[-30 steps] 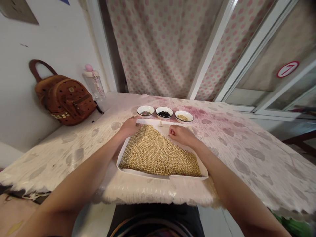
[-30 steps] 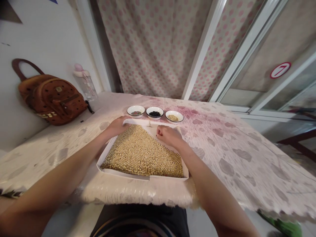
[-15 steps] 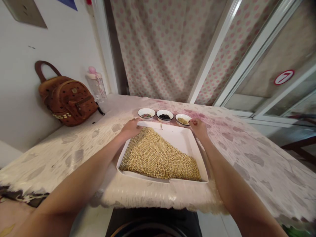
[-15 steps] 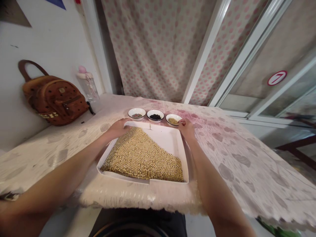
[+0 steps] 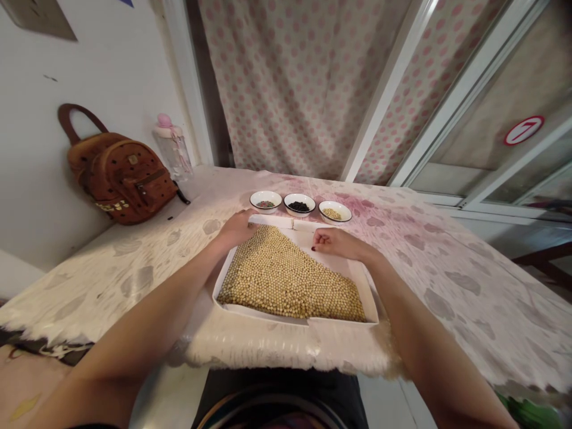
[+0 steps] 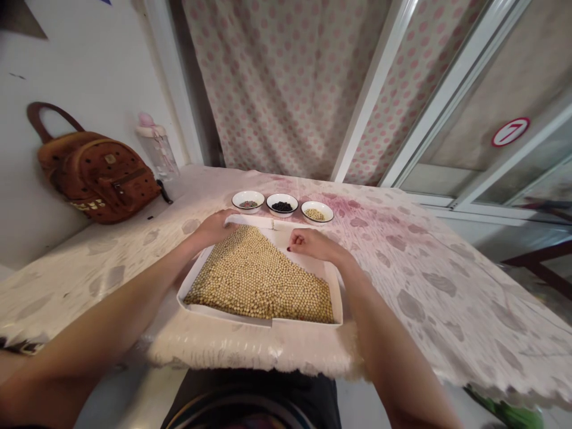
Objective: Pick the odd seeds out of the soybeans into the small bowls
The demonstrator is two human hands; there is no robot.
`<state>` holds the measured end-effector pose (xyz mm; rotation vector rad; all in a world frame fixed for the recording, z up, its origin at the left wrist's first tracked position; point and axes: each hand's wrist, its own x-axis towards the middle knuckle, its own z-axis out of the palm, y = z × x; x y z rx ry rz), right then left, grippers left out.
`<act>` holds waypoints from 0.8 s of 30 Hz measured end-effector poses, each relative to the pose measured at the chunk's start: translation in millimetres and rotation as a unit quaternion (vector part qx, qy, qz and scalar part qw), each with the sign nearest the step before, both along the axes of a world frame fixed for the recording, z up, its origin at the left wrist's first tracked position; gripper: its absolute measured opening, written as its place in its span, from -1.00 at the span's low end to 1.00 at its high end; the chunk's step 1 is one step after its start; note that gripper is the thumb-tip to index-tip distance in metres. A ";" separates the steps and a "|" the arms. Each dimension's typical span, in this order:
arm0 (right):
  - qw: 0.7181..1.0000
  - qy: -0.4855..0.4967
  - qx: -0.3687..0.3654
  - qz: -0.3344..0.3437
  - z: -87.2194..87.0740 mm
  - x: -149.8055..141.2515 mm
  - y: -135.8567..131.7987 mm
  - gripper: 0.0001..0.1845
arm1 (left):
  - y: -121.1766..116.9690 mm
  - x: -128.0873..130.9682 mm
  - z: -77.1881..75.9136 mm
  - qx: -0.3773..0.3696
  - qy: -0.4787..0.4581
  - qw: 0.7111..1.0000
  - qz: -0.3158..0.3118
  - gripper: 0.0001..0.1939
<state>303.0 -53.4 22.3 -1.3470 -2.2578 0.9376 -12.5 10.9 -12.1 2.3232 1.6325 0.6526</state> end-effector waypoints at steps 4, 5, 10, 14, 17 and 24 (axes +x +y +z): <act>0.997 -0.051 -0.045 0.026 0.5 -4.9 -5.7 -0.91 | 0.6 -0.6 -0.7 0.001 -0.002 1.000 -0.001 -0.59; 0.997 -0.059 -0.048 0.025 -0.6 -4.6 -5.2 -0.92 | 0.6 -0.7 -0.7 0.002 -0.002 1.000 -0.002 -0.60; 0.996 -0.082 -0.033 0.010 -3.9 -2.4 -2.0 -0.94 | 0.7 -1.1 -0.6 0.000 -0.003 1.000 -0.003 -0.61; 0.996 -0.091 0.007 -0.018 0.6 -3.0 -3.5 -0.96 | 1.1 -1.3 -1.0 0.002 -0.006 1.000 -0.007 -0.61; 0.996 -0.089 0.011 -0.018 2.2 -5.7 -5.2 -0.96 | 1.2 -1.3 -1.2 0.001 -0.008 1.000 -0.008 -0.61; 0.992 -0.112 0.054 -0.026 -7.4 -11.1 -2.8 -0.99 | 0.5 -1.2 -0.7 -0.002 -0.012 1.000 -0.007 -0.59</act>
